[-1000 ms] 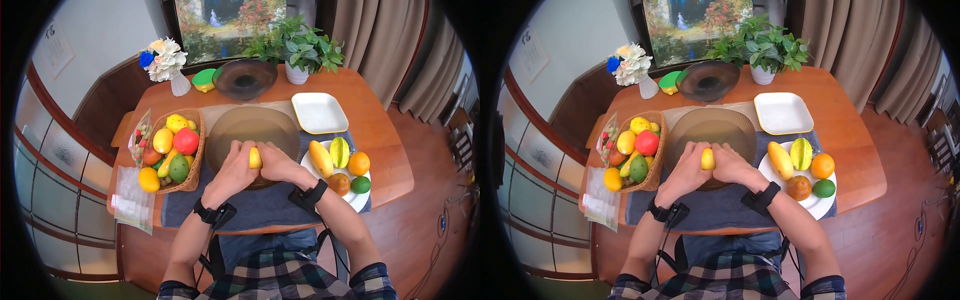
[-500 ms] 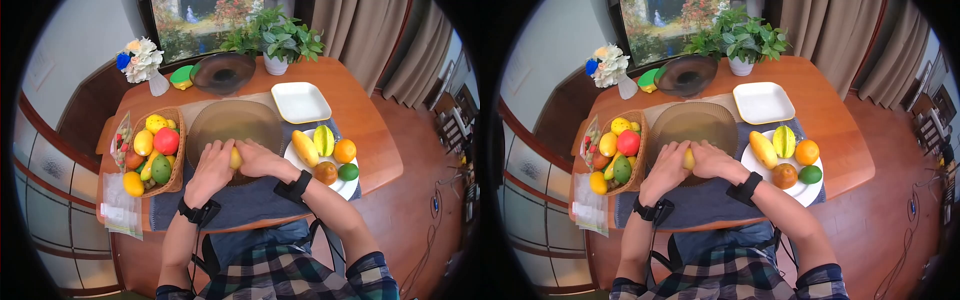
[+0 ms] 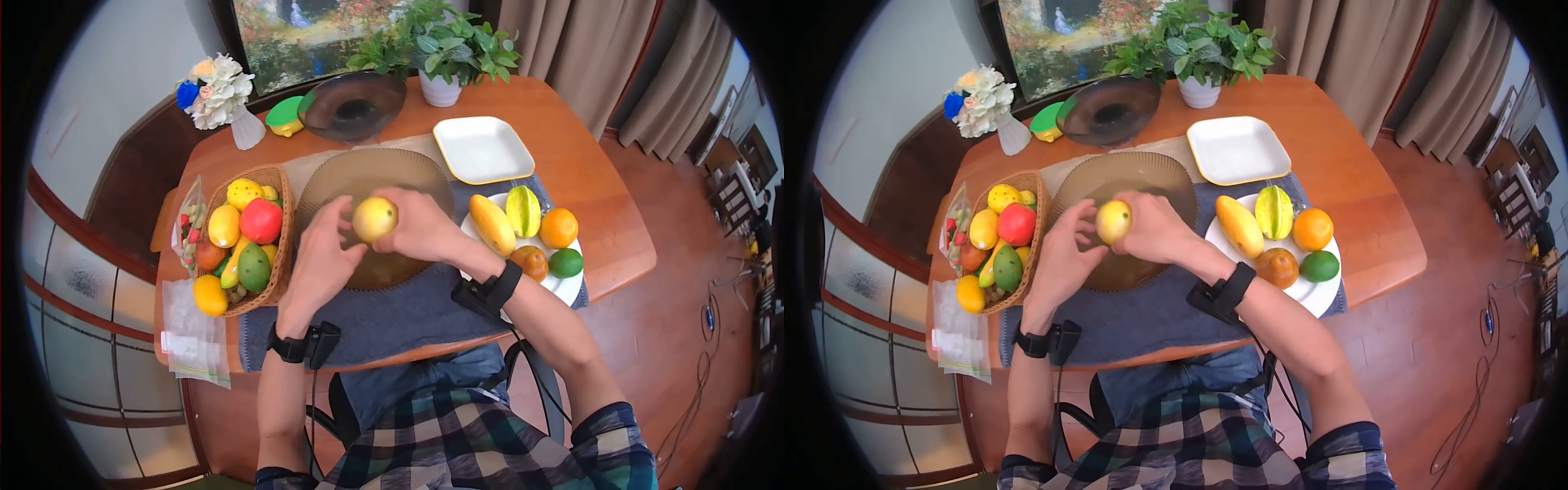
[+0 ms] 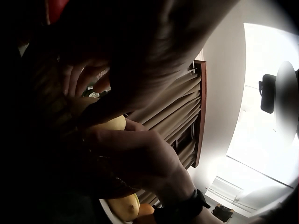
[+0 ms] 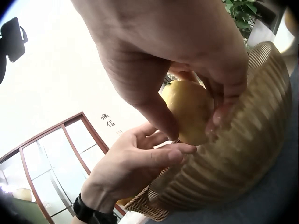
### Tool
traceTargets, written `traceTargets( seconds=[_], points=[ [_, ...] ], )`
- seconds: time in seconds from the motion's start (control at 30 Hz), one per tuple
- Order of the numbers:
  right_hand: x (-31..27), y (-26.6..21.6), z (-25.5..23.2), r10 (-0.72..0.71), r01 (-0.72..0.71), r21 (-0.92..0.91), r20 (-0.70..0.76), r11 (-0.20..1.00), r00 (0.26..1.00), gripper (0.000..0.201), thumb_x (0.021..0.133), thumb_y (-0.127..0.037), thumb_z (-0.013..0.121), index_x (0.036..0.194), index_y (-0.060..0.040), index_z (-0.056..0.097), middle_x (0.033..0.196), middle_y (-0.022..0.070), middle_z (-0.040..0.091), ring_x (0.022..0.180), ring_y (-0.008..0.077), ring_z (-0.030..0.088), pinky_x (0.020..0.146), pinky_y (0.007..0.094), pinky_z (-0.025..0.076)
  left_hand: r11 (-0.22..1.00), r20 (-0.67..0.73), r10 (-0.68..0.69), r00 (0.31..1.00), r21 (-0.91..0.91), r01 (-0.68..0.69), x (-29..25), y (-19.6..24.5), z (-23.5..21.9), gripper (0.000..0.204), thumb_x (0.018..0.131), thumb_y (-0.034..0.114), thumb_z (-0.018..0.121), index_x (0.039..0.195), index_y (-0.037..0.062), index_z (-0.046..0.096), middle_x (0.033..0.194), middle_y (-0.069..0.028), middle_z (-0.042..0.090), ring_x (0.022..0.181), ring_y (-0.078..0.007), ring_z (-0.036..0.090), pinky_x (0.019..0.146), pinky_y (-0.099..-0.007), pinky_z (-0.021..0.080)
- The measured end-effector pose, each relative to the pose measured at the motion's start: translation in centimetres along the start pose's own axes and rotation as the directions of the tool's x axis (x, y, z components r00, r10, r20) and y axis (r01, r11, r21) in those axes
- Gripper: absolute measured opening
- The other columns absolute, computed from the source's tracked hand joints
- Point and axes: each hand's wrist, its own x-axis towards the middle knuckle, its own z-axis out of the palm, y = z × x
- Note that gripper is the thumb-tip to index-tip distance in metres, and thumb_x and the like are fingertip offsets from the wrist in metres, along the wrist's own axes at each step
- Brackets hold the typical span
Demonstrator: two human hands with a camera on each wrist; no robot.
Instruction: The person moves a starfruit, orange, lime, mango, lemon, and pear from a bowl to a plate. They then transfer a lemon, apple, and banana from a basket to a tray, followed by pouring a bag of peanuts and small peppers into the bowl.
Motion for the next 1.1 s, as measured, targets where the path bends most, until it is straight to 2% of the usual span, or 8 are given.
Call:
traceTargets(
  seconds=[0.17, 0.37, 0.43, 0.67, 0.83, 0.9, 0.93, 1.1],
  points=[
    [-0.5, -1.1, -1.9, 0.060, -0.064, -0.058, -0.067, 0.996, 0.996, 0.066, 0.074, -0.024, 0.088, 0.132, 0.0027, 0.070, 0.114, 0.0257, 0.078, 0.107, 0.0392, 0.076, 0.095, 0.0422, 0.059, 0.998, -0.049, -0.057, 0.997, -0.036, 0.055, -0.2, -1.2, 0.1, 0.067, 0.089, -0.006, 0.077, 0.151, -0.0006, 0.051, 0.142, -0.0173, 0.063, 0.115, -0.0235, 0.067, 0.092, -0.0332, 0.057],
    [-2.3, -2.8, -5.3, 0.019, -0.029, -0.077, -0.129, 0.997, 0.991, 0.057, 0.073, -0.024, 0.086, 0.123, 0.0036, 0.075, 0.110, 0.0268, 0.079, 0.106, 0.0416, 0.076, 0.096, 0.0447, 0.059, 1.000, -0.024, -0.028, 0.999, 0.001, 0.028, -0.7, -0.4, 0.0, 0.060, 0.090, -0.001, 0.077, 0.146, 0.0002, 0.054, 0.136, -0.0177, 0.065, 0.115, -0.0286, 0.068, 0.091, -0.0387, 0.058],
    [-2.5, -2.6, -5.7, 0.041, -0.051, -0.138, -0.073, 0.989, 0.996, 0.060, 0.073, -0.022, 0.089, 0.125, 0.0030, 0.073, 0.115, 0.0217, 0.076, 0.108, 0.0352, 0.074, 0.096, 0.0403, 0.058, 1.000, -0.021, -0.027, 0.999, 0.000, 0.027, -0.4, -0.2, 0.1, 0.059, 0.090, -0.001, 0.077, 0.145, 0.0001, 0.055, 0.135, -0.0173, 0.066, 0.115, -0.0283, 0.068, 0.092, -0.0386, 0.058],
    [-3.7, -2.5, -6.0, 0.030, -0.043, -0.082, -0.156, 0.996, 0.987, 0.063, 0.074, -0.021, 0.088, 0.130, 0.0014, 0.068, 0.115, 0.0203, 0.076, 0.110, 0.0321, 0.073, 0.095, 0.0398, 0.057, 1.000, 0.003, -0.025, 1.000, 0.004, 0.025, -0.6, -0.5, 0.0, 0.058, 0.090, -0.001, 0.077, 0.144, -0.0002, 0.056, 0.133, -0.0174, 0.068, 0.115, -0.0284, 0.068, 0.092, -0.0393, 0.058],
    [-7.4, -5.6, -9.6, -0.014, -0.029, -0.219, -0.193, 0.975, 0.981, 0.062, 0.077, -0.014, 0.087, 0.133, -0.0004, 0.063, 0.107, 0.0160, 0.075, 0.093, 0.0249, 0.074, 0.083, 0.0384, 0.058, 1.000, -0.019, 0.009, 1.000, -0.017, -0.010, -0.8, -0.7, -0.2, 0.056, 0.092, -0.001, 0.075, 0.145, -0.0010, 0.056, 0.131, -0.0173, 0.070, 0.111, -0.0247, 0.069, 0.092, -0.0361, 0.057],
    [-9.3, -6.3, -10.4, -0.069, 0.021, -0.303, -0.149, 0.953, 0.986, 0.055, 0.078, -0.007, 0.080, 0.130, 0.0021, 0.063, 0.110, 0.0253, 0.075, 0.103, 0.0430, 0.073, 0.090, 0.0467, 0.057, 1.000, -0.023, 0.005, 1.000, -0.023, -0.005, -0.7, -0.9, -0.1, 0.056, 0.092, -0.001, 0.075, 0.144, -0.0010, 0.057, 0.130, -0.0172, 0.070, 0.111, -0.0247, 0.069, 0.092, -0.0360, 0.057],
    [-10.1, -5.2, -10.5, -0.173, 0.117, -0.390, -0.111, 0.913, 0.979, 0.057, 0.079, -0.005, 0.079, 0.133, -0.0007, 0.063, 0.115, 0.0242, 0.072, 0.102, 0.0466, 0.071, 0.091, 0.0485, 0.057, 1.000, -0.020, 0.015, 1.000, -0.024, -0.015, -0.6, -0.9, -0.1, 0.055, 0.092, -0.001, 0.075, 0.144, -0.0010, 0.057, 0.129, -0.0171, 0.071, 0.111, -0.0247, 0.069, 0.092, -0.0358, 0.057],
    [-12.7, -1.7, -8.7, -0.194, 0.174, -0.513, 0.014, 0.840, 0.981, 0.055, 0.081, -0.005, 0.079, 0.133, -0.0009, 0.062, 0.121, 0.0255, 0.065, 0.102, 0.0487, 0.070, 0.092, 0.0529, 0.059, 1.000, -0.013, 0.020, 1.000, -0.020, -0.021, -0.5, -0.9, 0.1, 0.054, 0.092, -0.001, 0.075, 0.143, -0.0008, 0.057, 0.129, -0.0172, 0.071, 0.111, -0.0246, 0.069, 0.092, -0.0356, 0.057]
  ],
)
